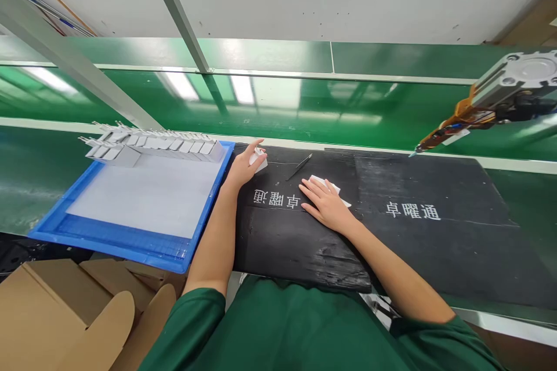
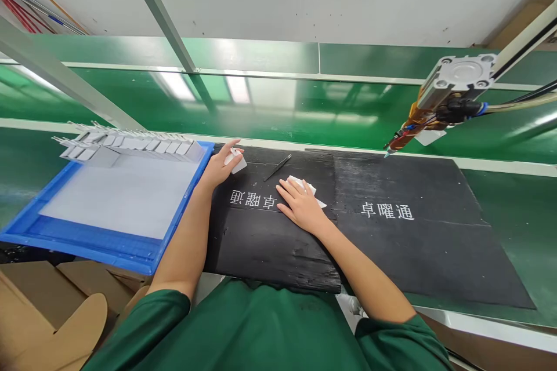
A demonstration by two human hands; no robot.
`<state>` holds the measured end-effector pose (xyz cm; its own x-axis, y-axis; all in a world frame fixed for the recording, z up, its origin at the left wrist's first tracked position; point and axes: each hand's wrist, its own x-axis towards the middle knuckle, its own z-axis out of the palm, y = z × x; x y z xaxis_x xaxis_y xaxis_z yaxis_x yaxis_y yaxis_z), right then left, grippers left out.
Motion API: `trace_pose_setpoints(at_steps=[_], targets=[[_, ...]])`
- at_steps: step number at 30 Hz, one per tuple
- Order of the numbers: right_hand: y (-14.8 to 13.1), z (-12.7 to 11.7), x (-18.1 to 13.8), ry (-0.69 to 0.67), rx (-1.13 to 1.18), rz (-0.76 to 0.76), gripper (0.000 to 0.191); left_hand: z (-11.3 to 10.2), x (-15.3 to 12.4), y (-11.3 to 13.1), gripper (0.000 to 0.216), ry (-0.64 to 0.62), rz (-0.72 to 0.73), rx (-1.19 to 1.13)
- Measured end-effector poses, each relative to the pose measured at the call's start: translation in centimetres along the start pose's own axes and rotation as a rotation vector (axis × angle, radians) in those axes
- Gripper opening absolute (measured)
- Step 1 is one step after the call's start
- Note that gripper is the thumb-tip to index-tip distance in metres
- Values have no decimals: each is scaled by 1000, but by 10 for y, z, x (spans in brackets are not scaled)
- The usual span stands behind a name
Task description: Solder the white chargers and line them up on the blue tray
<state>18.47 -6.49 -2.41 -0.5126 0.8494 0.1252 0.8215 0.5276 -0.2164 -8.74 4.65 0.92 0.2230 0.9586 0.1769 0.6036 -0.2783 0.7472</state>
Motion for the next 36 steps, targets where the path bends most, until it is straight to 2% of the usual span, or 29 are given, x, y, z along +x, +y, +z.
trace_pose_setpoints(at_steps=[9, 13, 17, 21, 26, 30, 34, 36], targets=[[2, -5, 2, 30, 19, -29, 50, 2, 4, -8, 45, -65, 10, 23], [4, -10, 20, 55, 21, 49, 52, 2, 4, -8, 38, -97, -24, 111], [3, -2, 39, 28, 6, 127, 57, 2, 1, -4, 40, -81, -46, 226], [1, 3, 41, 6, 53, 52, 52, 4, 0, -2, 39, -65, -52, 240], [1, -11, 28, -110, 196, -139, 48, 5, 6, -13, 42, 110, 1, 343], [3, -20, 19, -128, 384, -130, 45, 4, 10, -24, 55, 270, 23, 388], [9, -19, 15, 59, 667, 65, 38, 3, 10, -26, 80, 417, 62, 375], [20, -17, 16, 176, 737, 140, 39, 3, 8, -19, 84, 518, 103, 369]])
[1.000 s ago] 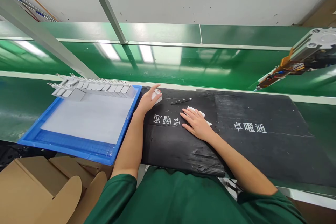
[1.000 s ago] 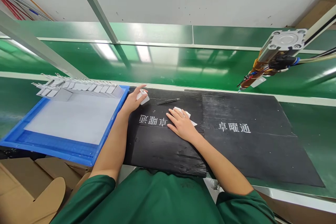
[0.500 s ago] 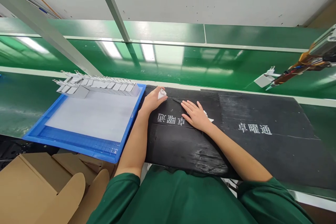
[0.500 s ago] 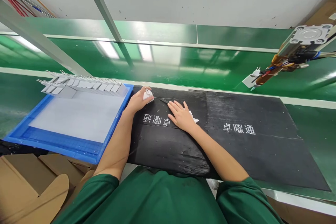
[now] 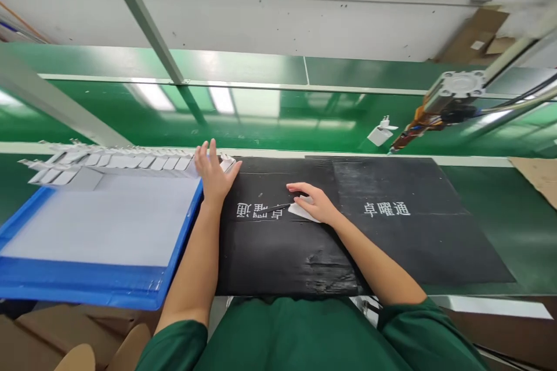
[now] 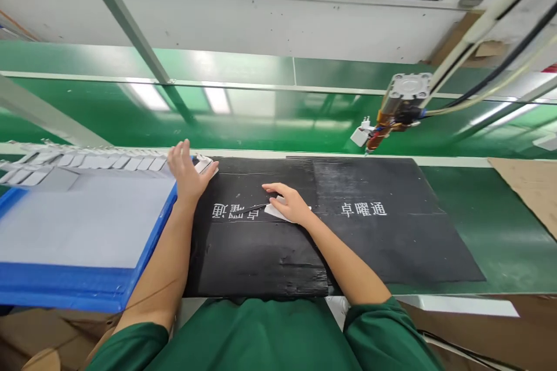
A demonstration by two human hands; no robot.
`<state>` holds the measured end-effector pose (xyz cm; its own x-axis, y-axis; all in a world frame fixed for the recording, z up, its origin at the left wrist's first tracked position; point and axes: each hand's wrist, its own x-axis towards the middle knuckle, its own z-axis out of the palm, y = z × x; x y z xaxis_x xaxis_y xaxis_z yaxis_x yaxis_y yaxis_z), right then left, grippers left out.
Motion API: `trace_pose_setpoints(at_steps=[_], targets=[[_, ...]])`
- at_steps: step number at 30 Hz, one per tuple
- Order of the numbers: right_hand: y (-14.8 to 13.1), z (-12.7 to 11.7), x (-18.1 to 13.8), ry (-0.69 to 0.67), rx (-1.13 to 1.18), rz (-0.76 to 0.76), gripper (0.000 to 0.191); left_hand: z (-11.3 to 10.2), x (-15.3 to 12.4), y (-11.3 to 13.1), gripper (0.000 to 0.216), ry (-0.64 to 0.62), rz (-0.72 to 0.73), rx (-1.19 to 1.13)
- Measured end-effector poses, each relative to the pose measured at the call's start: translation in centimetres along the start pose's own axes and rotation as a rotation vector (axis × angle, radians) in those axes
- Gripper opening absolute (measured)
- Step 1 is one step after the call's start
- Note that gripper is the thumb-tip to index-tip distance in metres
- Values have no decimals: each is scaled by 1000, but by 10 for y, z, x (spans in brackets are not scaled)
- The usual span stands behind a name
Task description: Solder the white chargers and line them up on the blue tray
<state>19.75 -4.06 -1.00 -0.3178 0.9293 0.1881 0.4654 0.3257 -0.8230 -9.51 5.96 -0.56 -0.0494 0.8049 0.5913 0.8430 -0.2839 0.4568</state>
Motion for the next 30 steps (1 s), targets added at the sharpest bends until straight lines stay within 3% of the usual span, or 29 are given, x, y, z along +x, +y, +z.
trace_pose_setpoints(at_steps=[4, 8, 12, 15, 19, 22, 26, 30], targets=[[37, -35, 20, 351, -33, 152, 57, -2, -4, 25, 71, 95, 126, -38], [84, -88, 57, 805, -328, 430, 80, 9, -12, 46, 54, -28, 302, -127], [111, -127, 89, 969, -403, 623, 94, 17, -15, 50, 50, -96, 319, -156], [115, -142, 102, 1064, -386, 743, 88, 17, -15, 49, 50, -84, 329, -161], [110, -148, 107, 1008, -336, 665, 61, 16, -15, 49, 49, -127, 326, -178], [99, -137, 102, 883, -323, 523, 47, 15, -15, 52, 46, -181, 286, -198], [72, -96, 77, 654, -269, 318, 42, 12, -16, 56, 38, -268, 279, -248], [41, -52, 43, 421, -158, 154, 45, 12, -19, 60, 33, -431, 305, -297]])
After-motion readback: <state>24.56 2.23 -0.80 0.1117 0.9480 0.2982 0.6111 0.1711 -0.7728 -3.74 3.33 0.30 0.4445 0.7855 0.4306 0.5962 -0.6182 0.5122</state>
